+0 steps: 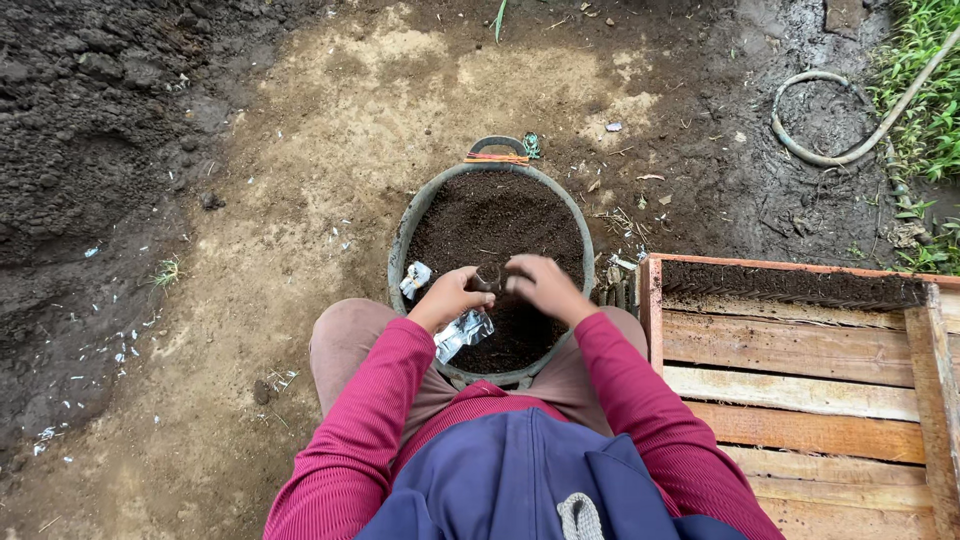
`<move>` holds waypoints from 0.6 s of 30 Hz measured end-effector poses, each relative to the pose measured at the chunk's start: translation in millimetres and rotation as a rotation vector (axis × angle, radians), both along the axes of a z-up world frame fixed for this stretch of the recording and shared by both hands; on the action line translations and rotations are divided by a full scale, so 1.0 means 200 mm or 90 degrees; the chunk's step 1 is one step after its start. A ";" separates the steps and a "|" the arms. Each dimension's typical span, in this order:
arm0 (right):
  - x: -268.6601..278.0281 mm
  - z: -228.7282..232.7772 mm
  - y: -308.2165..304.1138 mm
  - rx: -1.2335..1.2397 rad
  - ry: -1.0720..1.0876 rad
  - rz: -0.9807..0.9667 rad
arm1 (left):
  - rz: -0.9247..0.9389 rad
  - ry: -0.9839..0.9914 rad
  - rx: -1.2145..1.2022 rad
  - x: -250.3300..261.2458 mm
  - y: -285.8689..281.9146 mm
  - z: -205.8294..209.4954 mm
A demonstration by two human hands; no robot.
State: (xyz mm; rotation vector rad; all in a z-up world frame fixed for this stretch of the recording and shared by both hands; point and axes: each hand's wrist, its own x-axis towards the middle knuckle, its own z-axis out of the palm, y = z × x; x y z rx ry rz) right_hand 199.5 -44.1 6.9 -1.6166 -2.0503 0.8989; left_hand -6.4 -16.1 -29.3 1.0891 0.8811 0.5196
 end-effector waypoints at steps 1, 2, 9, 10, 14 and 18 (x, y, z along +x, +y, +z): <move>0.00 -0.10 -0.02 0.002 0.000 0.000 | 0.000 0.000 0.002 0.01 0.01 -0.02; 0.00 -0.19 -0.05 0.034 -0.060 0.011 | -0.003 0.011 0.005 0.02 0.01 -0.04; -0.14 0.14 0.03 -0.211 0.691 -0.443 | -0.020 0.052 0.011 0.12 0.01 -0.27; -0.17 0.16 0.02 -0.210 0.691 -0.447 | -0.024 0.052 0.010 0.13 0.00 -0.25; -0.22 0.20 0.01 -0.046 0.481 -0.310 | -0.006 -0.029 -0.066 0.16 0.00 -0.19; -0.20 0.30 0.01 -0.203 0.115 -0.119 | 0.012 -0.019 -0.060 0.16 0.07 -0.26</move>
